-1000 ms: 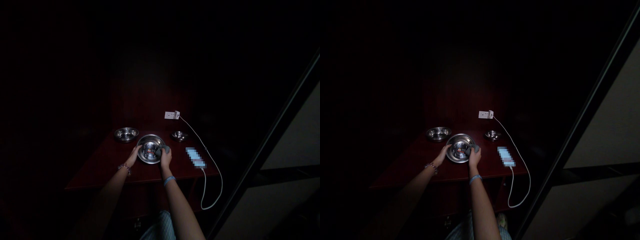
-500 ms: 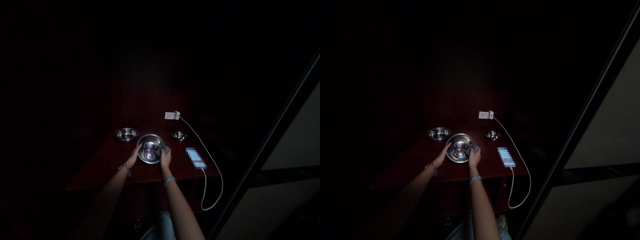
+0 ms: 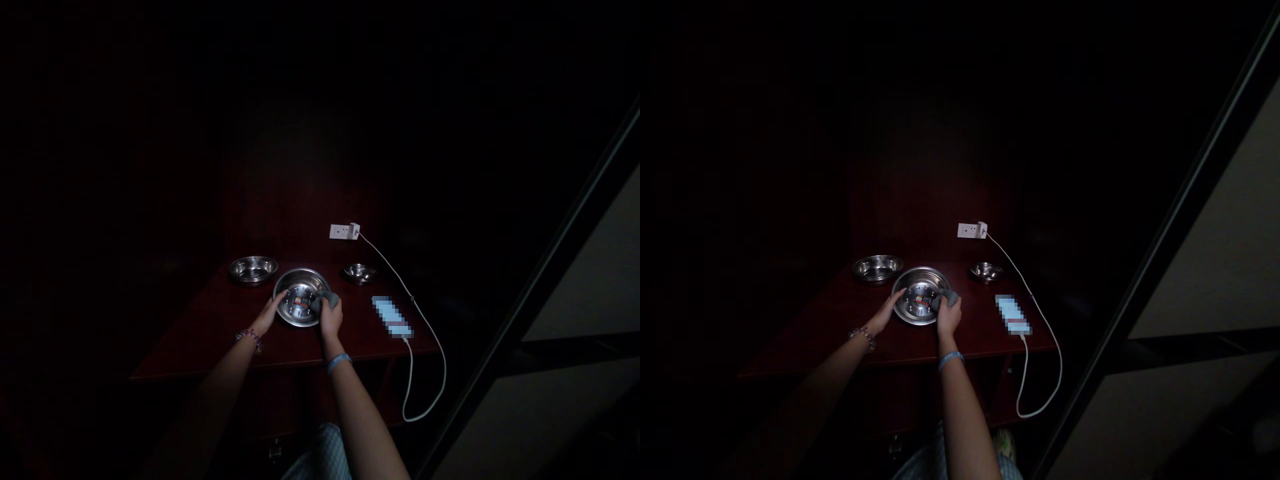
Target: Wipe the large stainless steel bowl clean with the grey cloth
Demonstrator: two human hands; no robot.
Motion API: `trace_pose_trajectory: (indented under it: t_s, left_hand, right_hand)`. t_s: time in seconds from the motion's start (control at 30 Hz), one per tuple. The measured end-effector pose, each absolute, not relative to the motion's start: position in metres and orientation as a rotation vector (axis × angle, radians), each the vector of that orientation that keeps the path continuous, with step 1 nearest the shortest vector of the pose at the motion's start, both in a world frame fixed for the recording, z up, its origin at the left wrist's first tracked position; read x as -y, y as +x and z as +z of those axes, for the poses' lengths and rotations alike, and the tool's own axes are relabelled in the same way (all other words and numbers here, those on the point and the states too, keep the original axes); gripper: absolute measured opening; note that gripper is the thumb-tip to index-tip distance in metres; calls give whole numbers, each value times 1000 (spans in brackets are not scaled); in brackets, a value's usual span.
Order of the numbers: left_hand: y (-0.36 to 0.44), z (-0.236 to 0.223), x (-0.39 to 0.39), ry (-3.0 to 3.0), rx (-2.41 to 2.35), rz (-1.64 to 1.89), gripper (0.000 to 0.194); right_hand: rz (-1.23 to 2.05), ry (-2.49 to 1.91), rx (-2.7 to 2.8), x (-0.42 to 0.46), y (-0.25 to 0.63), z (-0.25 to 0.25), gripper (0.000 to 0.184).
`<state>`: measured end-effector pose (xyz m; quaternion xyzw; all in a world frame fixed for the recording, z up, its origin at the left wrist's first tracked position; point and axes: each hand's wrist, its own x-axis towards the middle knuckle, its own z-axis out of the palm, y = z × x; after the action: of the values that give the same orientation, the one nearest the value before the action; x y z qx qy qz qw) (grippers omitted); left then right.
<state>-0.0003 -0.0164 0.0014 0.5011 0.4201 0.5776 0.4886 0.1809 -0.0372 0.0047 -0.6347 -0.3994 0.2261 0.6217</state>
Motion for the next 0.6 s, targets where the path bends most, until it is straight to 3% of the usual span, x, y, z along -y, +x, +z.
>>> trace_pose_trajectory:
  t_s: [0.6]
  left_hand:
    - [-4,-17,-2,1085,-1132,1439,33]
  right_hand:
    - [494,-1438,910,37,181,4,20]
